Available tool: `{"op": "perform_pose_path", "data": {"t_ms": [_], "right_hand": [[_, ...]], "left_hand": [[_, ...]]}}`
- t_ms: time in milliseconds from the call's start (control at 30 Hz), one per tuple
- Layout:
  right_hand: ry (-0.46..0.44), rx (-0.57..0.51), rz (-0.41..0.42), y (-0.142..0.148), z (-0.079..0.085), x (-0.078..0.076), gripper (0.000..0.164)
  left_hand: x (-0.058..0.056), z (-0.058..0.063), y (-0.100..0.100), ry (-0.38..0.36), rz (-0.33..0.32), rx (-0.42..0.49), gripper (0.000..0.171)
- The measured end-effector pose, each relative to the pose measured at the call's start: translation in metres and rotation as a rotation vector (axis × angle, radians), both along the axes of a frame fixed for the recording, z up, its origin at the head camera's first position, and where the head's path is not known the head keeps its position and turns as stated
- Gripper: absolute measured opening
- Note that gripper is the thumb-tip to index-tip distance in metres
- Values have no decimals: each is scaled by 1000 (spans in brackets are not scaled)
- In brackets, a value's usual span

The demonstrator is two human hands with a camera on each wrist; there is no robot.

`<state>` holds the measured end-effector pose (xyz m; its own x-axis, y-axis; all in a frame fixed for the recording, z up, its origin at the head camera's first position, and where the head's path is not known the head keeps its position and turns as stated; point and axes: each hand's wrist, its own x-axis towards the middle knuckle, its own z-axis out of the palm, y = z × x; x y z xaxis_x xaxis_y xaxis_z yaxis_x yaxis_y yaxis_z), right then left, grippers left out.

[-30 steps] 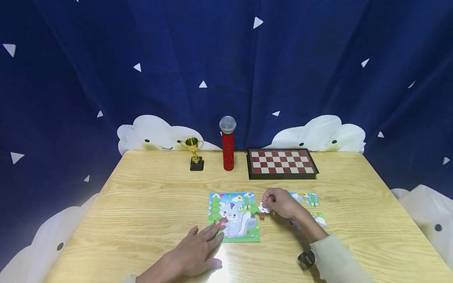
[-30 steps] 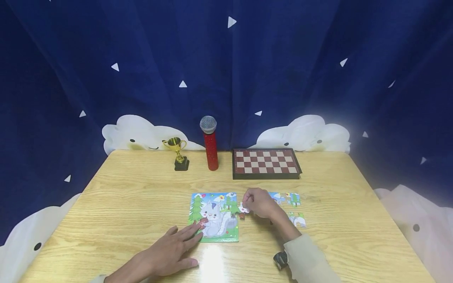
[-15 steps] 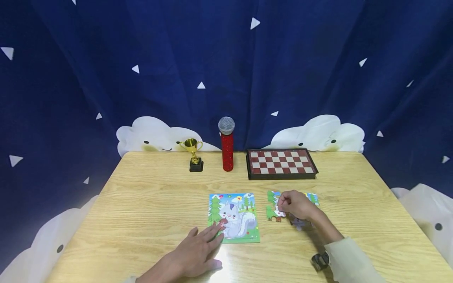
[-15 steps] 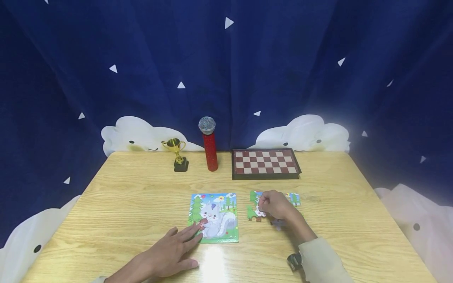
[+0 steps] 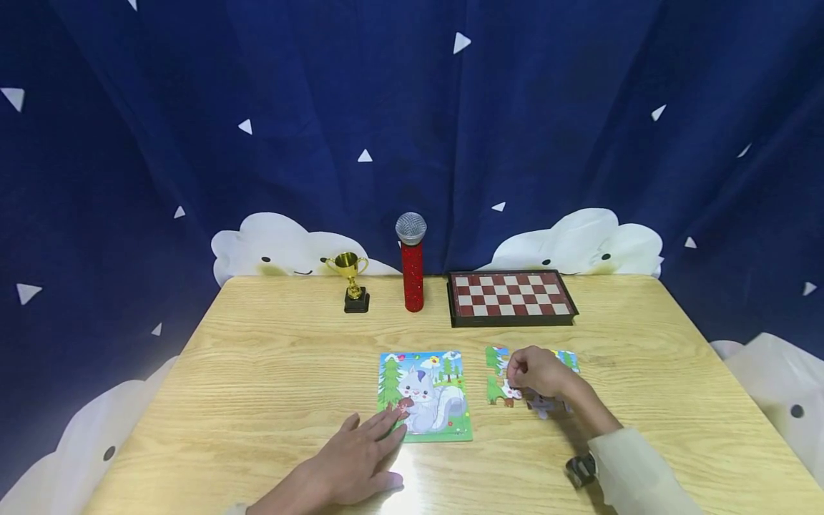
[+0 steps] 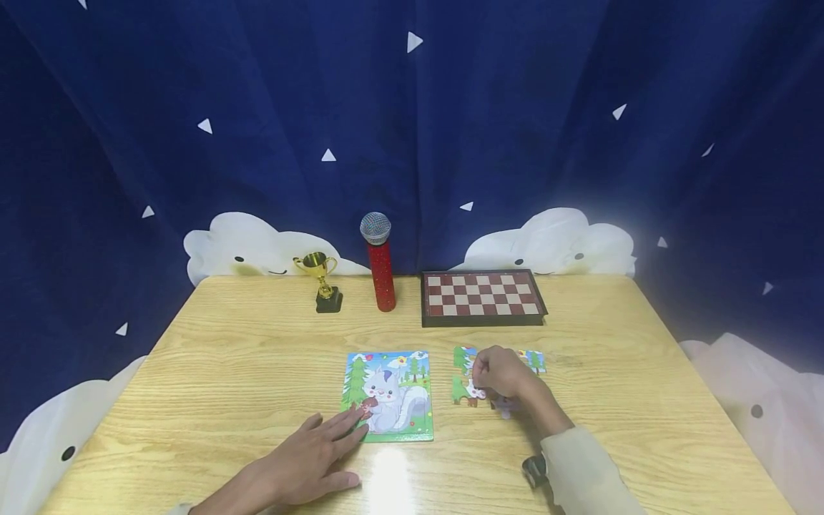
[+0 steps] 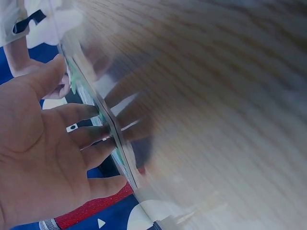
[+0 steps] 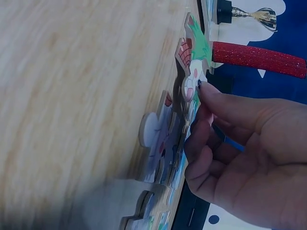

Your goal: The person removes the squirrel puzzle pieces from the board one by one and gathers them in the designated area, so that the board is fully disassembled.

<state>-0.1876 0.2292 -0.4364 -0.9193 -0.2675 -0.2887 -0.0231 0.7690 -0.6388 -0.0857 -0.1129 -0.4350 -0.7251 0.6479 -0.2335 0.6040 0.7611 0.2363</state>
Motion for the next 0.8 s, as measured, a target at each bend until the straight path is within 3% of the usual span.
{"op": "perform_pose_path", "data": {"t_ms": [333, 800], "right_hand": [[52, 82, 27, -2, -2, 0, 12], [111, -26, 69, -29, 6, 9, 6]], "left_hand": [[1, 0, 2, 25, -4, -12, 72], [-1, 3, 4, 37, -1, -23, 69]]}}
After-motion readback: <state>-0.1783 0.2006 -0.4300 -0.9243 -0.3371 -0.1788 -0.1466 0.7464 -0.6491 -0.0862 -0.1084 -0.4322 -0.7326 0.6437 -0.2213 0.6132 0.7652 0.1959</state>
